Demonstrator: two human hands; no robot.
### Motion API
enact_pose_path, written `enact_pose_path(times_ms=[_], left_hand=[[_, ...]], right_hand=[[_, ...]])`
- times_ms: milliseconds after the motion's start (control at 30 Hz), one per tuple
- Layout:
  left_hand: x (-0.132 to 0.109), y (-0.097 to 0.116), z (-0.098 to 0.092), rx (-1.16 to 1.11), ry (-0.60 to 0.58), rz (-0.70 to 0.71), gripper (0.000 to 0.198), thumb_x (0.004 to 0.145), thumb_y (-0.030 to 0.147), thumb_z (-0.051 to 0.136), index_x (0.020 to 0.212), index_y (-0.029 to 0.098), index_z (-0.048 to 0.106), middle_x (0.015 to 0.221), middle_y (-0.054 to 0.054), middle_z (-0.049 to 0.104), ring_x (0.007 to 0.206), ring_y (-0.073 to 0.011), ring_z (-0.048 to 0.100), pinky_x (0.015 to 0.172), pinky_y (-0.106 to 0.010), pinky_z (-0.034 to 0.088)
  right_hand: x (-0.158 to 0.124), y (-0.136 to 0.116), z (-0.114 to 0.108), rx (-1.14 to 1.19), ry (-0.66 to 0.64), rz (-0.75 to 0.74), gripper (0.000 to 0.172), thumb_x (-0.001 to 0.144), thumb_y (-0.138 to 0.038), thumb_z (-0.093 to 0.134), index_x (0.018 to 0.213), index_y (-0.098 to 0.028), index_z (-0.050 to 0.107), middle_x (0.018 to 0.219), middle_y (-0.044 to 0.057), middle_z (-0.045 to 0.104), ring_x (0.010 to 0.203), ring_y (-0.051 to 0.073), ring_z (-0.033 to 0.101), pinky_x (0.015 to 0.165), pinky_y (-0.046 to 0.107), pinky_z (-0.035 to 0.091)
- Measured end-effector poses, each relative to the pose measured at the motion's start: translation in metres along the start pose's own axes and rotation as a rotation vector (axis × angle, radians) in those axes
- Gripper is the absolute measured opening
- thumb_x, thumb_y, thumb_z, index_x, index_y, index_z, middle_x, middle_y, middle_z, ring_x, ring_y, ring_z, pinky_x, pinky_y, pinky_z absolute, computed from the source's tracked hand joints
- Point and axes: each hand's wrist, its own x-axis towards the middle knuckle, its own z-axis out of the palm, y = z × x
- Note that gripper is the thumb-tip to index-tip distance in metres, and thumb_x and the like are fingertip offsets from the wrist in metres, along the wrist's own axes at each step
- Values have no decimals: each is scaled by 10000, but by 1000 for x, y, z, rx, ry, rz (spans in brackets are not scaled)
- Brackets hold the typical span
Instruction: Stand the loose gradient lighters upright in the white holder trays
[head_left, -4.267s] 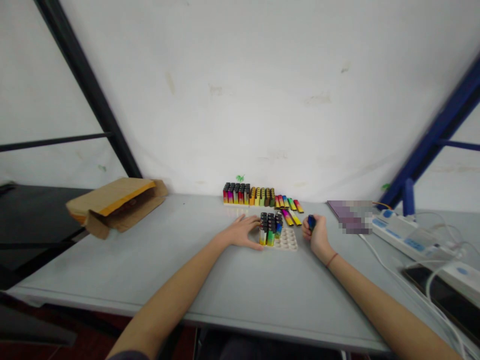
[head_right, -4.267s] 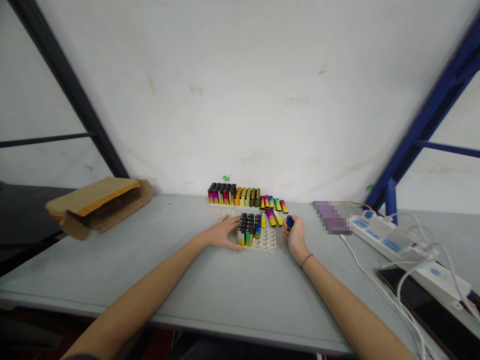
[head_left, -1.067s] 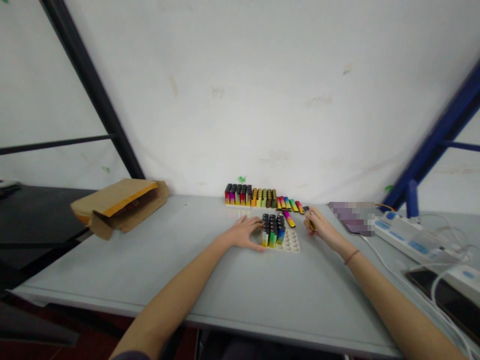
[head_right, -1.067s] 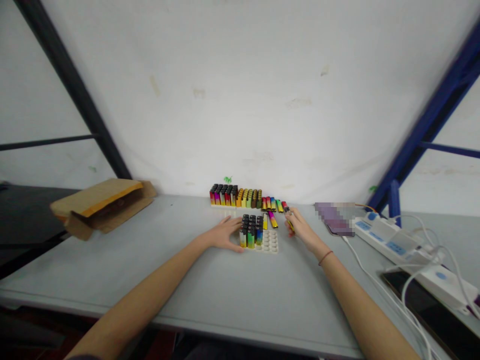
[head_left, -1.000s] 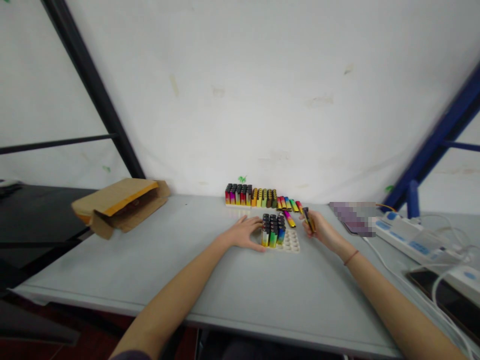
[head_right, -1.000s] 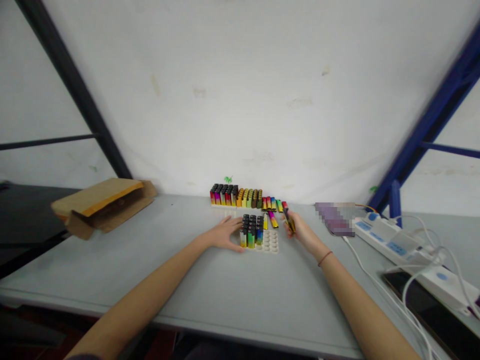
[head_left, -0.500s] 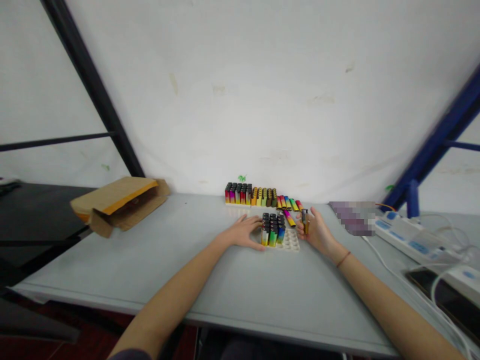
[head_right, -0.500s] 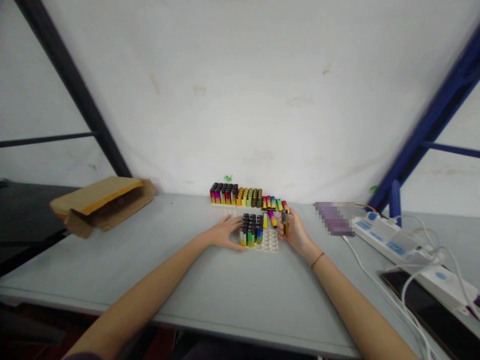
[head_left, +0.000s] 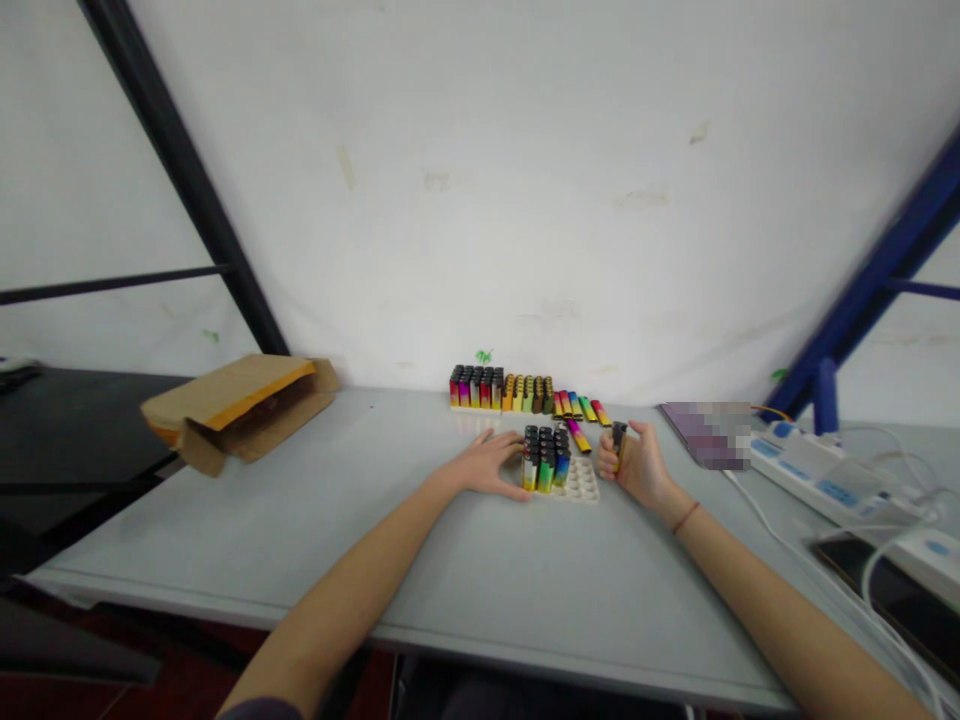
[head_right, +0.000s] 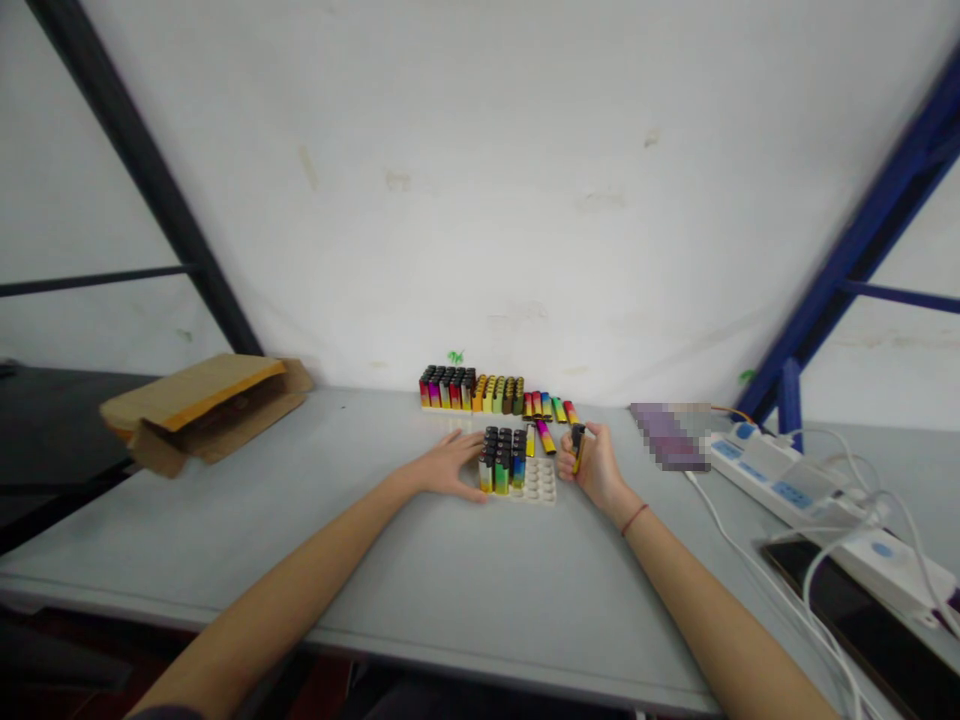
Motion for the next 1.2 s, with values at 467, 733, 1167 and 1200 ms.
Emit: enact_pose_path(times_ms=[467,733,1167,1200], left_hand=[[-1,2,-2,-18,-1,-1,929,712,774,540,1427,206,364,1517,-136,299,1401,-320,253,1145,-535,45],[-1,3,-3,-15,-8,-5,946,704,774,549,1431,199,355,1517,-136,300,1406,-307,247,1146,-532,43],[-1,2,-2,-18,-8,-6,979,673,802,555,1432,216,357,1514,-131,307,1402,-318,253,1147,-526,41],[-1,1,-2,-16,-7,-5,982,674,804,552,1433,212,355,1513,-133,309,1402,-320,254,1147,-528,43]], right_hand=[[6,6,-9,-71,11,78,351,710,-537,347,532,-236,333,430,-75,203,361,85,160,355,215,170],[6,8,-7,-99,31,29,368,693,-550,364,512,-230,359,428,-82,206,351,72,151,350,209,161],[5,13,-1,-143,46,-44,376,665,-567,399,496,-235,348,415,-89,182,348,65,123,343,207,136],[5,13,-2,-140,42,-31,373,659,-564,392,486,-238,333,412,-88,173,350,65,112,343,208,125]])
